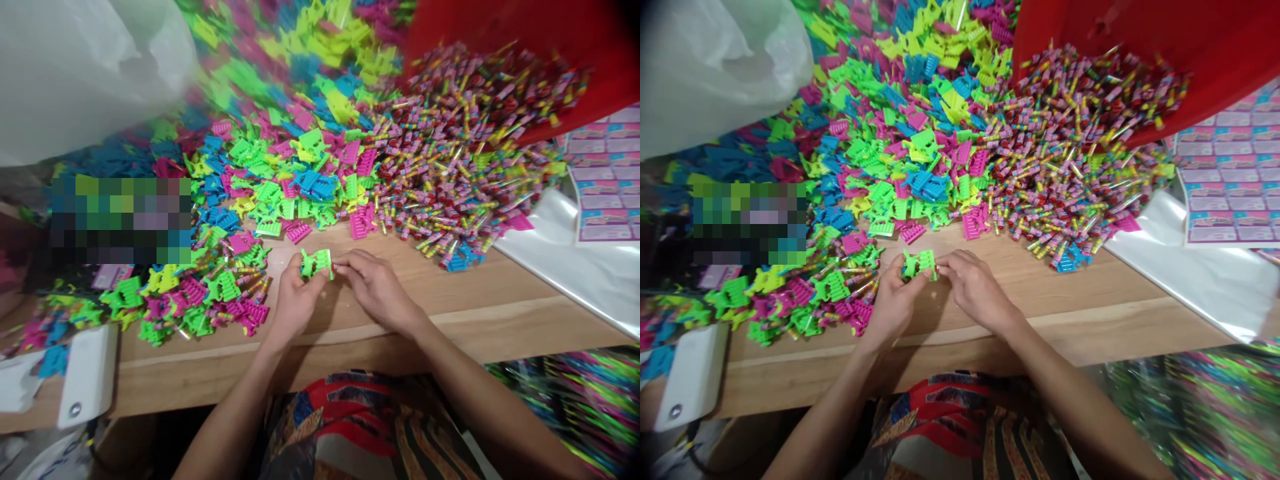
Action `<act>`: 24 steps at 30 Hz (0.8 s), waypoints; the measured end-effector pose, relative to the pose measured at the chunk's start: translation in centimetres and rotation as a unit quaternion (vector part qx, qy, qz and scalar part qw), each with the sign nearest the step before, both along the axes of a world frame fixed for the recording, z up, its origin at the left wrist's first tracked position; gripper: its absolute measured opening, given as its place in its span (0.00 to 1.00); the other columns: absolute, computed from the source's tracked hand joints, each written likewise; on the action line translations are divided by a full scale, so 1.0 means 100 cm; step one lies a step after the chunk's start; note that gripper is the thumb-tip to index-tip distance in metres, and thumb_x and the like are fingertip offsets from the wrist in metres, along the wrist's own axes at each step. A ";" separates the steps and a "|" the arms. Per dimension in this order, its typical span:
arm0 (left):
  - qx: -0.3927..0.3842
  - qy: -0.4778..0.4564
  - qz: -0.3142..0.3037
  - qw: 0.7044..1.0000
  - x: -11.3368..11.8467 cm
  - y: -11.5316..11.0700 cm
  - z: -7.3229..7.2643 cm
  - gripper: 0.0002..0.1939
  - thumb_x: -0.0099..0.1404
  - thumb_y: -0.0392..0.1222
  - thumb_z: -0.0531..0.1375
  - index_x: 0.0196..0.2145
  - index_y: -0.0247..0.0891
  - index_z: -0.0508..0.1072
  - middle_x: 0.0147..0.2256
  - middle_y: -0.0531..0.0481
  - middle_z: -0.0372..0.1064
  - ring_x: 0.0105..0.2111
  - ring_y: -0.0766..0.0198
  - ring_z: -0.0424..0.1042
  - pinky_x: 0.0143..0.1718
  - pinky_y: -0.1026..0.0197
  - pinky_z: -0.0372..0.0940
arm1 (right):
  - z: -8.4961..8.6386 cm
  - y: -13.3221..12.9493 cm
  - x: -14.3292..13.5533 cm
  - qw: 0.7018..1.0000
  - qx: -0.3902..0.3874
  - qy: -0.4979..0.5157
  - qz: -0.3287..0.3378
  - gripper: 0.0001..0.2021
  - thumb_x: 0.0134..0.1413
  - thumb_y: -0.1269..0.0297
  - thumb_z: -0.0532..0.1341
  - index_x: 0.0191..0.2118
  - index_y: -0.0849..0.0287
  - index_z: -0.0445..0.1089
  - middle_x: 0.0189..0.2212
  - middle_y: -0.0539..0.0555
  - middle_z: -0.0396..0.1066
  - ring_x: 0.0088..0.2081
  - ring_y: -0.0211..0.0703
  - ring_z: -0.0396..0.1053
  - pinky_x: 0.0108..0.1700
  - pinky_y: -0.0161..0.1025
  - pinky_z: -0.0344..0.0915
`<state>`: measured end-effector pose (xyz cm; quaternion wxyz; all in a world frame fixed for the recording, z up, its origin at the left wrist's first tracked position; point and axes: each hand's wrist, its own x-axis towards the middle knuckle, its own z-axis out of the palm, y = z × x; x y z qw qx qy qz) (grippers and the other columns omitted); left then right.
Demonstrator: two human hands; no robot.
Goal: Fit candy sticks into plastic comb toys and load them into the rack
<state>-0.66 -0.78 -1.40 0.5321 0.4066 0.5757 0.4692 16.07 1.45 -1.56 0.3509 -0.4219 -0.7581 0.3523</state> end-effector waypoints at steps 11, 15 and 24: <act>-0.115 -0.285 0.000 0.952 -0.003 0.002 0.005 0.25 0.48 0.44 0.78 0.39 0.35 0.74 0.32 0.53 0.74 0.30 0.68 0.73 0.32 0.66 0.66 | 0.004 -0.004 0.005 0.975 -0.167 0.143 -0.002 0.08 0.65 0.65 0.62 0.45 0.57 0.79 0.41 0.53 0.82 0.43 0.43 0.77 0.46 0.38 0.71; -0.085 -0.273 -0.005 0.958 0.002 0.001 0.002 0.22 0.51 0.44 0.76 0.40 0.36 0.74 0.32 0.52 0.75 0.29 0.68 0.74 0.33 0.65 0.67 | 0.005 -0.001 0.007 0.970 -0.180 0.164 0.008 0.08 0.65 0.64 0.63 0.44 0.57 0.79 0.38 0.52 0.82 0.40 0.42 0.77 0.43 0.37 0.71; -0.053 -0.113 0.001 0.992 0.009 -0.005 0.003 0.18 0.57 0.50 0.71 0.33 0.37 0.69 0.26 0.56 0.69 0.26 0.69 0.66 0.29 0.66 0.61 | -0.003 -0.001 0.011 0.989 -0.124 0.080 0.007 0.08 0.66 0.66 0.60 0.41 0.58 0.78 0.33 0.52 0.79 0.34 0.42 0.74 0.38 0.37 0.68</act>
